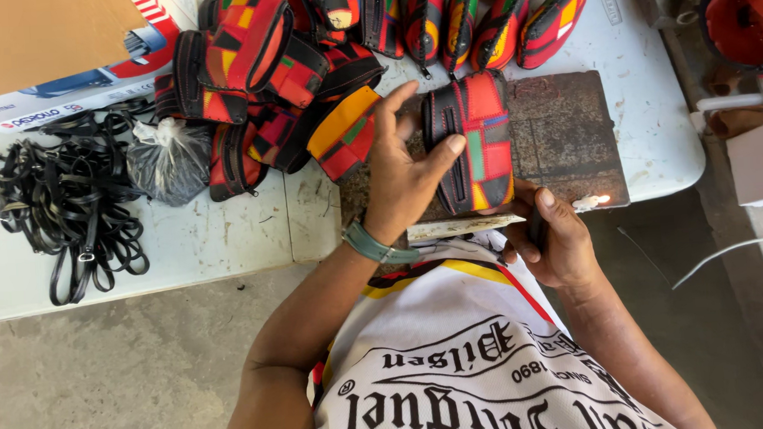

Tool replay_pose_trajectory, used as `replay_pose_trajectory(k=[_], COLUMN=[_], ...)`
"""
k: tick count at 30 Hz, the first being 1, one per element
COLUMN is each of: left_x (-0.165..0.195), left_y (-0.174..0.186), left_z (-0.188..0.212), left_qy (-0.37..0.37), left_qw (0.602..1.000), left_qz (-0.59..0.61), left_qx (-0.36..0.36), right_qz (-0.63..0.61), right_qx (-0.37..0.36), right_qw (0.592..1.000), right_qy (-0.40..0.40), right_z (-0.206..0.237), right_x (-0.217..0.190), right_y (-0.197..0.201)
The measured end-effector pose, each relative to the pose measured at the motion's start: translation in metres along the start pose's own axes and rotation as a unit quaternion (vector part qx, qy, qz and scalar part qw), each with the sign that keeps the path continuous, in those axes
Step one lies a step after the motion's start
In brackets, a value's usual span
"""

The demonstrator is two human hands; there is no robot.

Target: The person holds a small patchwork fabric pouch in one hand and a lighter in the other, running the flame along the pouch's edges and zipper area to seal or trim loose material. They rotate the pouch to treat different sides, then set it on the table and pick up another pouch to repeat the process.

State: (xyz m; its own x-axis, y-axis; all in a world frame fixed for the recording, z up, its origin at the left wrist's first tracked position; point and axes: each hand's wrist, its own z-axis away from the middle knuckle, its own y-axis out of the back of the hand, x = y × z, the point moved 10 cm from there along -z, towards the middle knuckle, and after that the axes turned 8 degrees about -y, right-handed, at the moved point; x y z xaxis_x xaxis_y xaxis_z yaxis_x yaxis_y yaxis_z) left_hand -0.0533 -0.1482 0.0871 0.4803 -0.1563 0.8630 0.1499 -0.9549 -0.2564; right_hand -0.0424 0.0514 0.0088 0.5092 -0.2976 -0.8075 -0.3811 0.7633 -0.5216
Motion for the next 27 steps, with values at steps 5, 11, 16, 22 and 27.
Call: replay_pose_trajectory(k=[5, 11, 16, 22, 27], left_x=[0.024, 0.063, 0.039, 0.006, -0.003], left_y=[-0.007, 0.04, 0.079, 0.023, -0.033], left_z=[0.003, -0.091, -0.179, -0.103, -0.015], left_qy=[-0.078, -0.207, -0.093, 0.016, 0.052], left_qw=[0.985, 0.916, 0.968, 0.995, 0.989], left_qz=[-0.153, -0.342, -0.224, 0.099, -0.04], left_qx=[-0.023, 0.035, 0.071, -0.004, -0.129], right_qz=[-0.045, 0.0, 0.002, 0.101, 0.162], right_qx=[-0.011, 0.021, 0.041, 0.079, 0.113], right_qw=[0.999, 0.999, 0.998, 0.99, 0.969], right_qy=[0.004, -0.029, -0.037, 0.051, 0.148], right_z=[0.0, -0.001, -0.002, -0.004, -0.011], right_x=[0.01, 0.022, 0.022, -0.011, -0.03], right_y=[0.008, 0.023, 0.028, 0.009, -0.023])
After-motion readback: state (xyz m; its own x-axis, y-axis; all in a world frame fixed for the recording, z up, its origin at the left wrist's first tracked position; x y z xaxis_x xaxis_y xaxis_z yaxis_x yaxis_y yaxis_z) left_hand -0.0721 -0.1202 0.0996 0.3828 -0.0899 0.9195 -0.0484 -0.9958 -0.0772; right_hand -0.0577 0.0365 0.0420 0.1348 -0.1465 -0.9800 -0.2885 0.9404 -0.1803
